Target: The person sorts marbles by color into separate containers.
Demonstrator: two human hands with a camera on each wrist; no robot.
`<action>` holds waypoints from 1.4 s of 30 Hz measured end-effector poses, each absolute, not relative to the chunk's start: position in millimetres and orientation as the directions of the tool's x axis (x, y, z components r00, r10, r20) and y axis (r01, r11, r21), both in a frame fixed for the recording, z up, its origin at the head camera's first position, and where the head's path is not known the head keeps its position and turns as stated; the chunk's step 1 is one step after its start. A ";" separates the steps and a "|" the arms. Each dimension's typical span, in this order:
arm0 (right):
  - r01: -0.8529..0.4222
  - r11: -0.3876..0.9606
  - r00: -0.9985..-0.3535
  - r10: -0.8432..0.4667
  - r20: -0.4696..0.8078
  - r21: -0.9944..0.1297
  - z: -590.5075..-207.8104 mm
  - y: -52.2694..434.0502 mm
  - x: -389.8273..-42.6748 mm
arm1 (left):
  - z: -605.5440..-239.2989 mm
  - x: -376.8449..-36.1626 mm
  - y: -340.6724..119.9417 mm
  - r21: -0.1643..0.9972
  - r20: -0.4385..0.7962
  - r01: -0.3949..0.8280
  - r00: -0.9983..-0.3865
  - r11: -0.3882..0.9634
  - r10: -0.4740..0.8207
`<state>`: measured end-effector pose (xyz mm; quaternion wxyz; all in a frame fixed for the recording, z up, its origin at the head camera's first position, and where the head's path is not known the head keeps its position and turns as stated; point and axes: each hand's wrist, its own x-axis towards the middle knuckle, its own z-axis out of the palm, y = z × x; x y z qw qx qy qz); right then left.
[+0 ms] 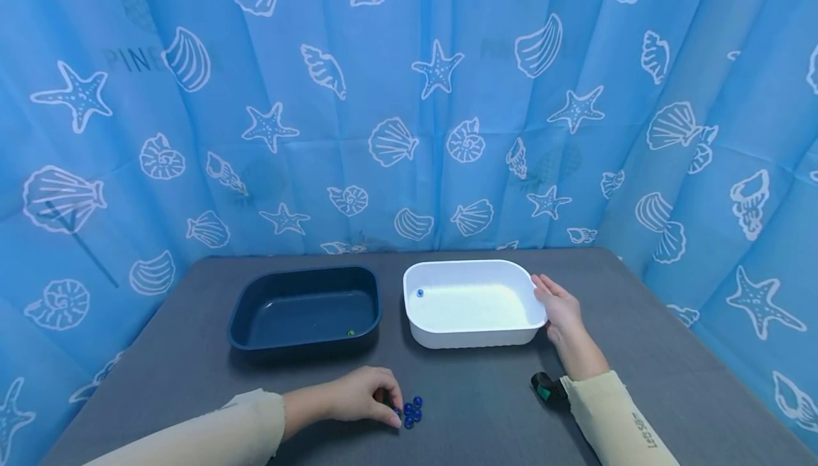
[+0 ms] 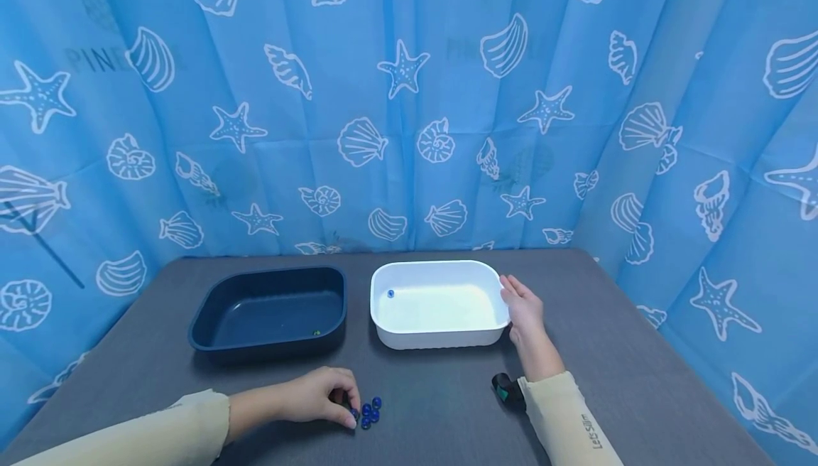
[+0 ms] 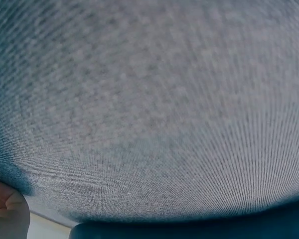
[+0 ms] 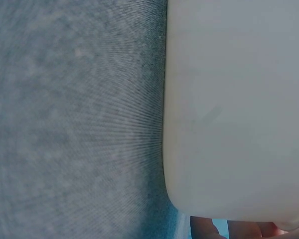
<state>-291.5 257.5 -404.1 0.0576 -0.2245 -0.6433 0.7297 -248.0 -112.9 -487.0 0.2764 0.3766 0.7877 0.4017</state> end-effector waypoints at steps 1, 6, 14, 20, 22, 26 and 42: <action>0.205 -0.167 -0.892 0.373 -0.254 -0.964 -404.2 257.5 -291.2 | -485.8 -247.5 -112.9 0.843 -0.130 0.371 -0.563 0.389 0.816; 0.203 -0.171 -0.890 0.377 -0.255 -0.964 -404.2 257.3 -290.3 | -468.5 -238.9 -112.5 0.866 -0.095 0.361 -0.563 0.347 0.821; 0.207 -0.171 -0.886 0.385 -0.258 -0.963 -404.5 257.6 -290.3 | -418.9 -213.9 -103.0 0.855 -0.118 0.332 -0.622 0.397 0.774; 0.196 -0.178 -0.895 0.370 -0.250 -0.964 -404.8 259.2 -289.6 | -409.3 -214.8 -96.4 0.829 -0.118 0.336 -0.675 0.447 0.728; 0.194 -0.174 -0.899 0.363 -0.246 -0.965 -404.4 259.2 -289.1 | -407.5 -216.0 -95.5 0.827 -0.103 0.347 -0.681 0.443 0.725; 0.194 -0.167 -0.902 0.358 -0.243 -0.967 -403.2 259.0 -288.7 | -401.9 -218.2 -94.4 0.829 -0.081 0.356 -0.687 0.432 0.722; 0.197 -0.167 -0.908 0.341 -0.244 -0.966 -402.5 258.8 -288.0 | -380.1 -224.2 -80.8 0.804 0.008 0.391 -0.761 0.449 0.649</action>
